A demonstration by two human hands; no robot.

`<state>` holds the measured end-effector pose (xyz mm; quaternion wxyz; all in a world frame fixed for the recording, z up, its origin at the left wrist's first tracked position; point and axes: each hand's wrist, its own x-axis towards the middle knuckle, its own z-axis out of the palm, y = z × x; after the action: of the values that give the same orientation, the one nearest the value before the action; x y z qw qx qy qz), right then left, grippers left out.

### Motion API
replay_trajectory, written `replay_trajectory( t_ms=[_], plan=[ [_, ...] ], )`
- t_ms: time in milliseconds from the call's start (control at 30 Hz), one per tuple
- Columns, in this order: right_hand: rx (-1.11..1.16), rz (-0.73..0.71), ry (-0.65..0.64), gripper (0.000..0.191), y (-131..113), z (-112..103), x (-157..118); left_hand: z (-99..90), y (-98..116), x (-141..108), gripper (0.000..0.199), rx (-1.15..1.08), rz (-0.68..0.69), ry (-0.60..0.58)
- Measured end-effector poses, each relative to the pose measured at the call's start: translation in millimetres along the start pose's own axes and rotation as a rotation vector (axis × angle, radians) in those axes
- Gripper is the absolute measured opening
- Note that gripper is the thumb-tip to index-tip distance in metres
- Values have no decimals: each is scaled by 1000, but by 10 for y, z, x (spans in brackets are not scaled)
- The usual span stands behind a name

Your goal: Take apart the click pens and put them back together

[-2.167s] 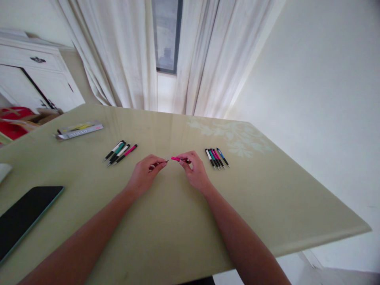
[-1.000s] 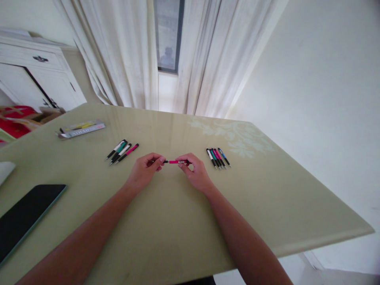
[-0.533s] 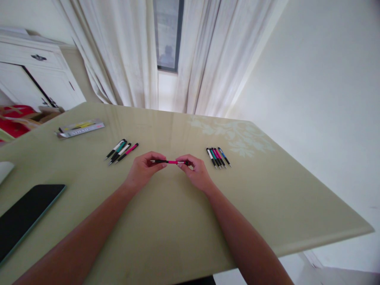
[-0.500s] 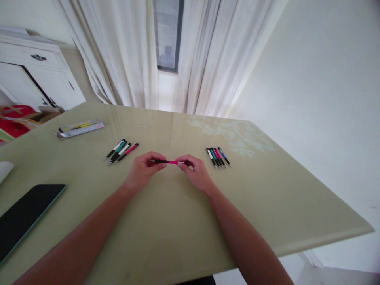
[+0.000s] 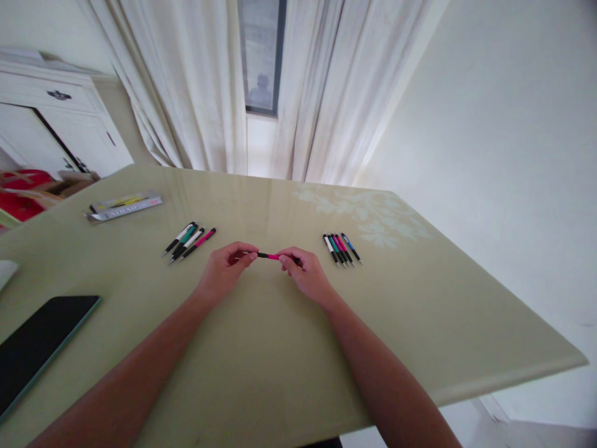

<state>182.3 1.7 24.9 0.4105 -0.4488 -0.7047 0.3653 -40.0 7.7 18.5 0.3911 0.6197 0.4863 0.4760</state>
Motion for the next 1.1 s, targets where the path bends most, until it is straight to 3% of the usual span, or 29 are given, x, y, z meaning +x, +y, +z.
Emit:
replay_trajectory(
  t_ms=[133, 300, 567, 767, 933, 1100],
  plan=[
    [-39, 11, -9, 25, 16, 19, 0, 0, -11, -2, 40, -44, 25, -14],
    [-49, -32, 15, 24, 1, 40, -4, 14, -30, 0, 46, -43, -46, -3],
    [-69, -9, -25, 28, 22, 37, 8, -44, -47, 0, 33, 22, 37, -18],
    [-58, -16, -10, 28, 31, 43, 7, -27, -48, 18, 40, -59, -54, 12],
    [-69, -6, -51, 29, 54, 20, 10, -57, -73, 26, 34, 16, 38, 17],
    [-89, -29, -74, 28, 68, 43, 4, -19, -90, 26, 45, -44, 1, 1]
  ],
)
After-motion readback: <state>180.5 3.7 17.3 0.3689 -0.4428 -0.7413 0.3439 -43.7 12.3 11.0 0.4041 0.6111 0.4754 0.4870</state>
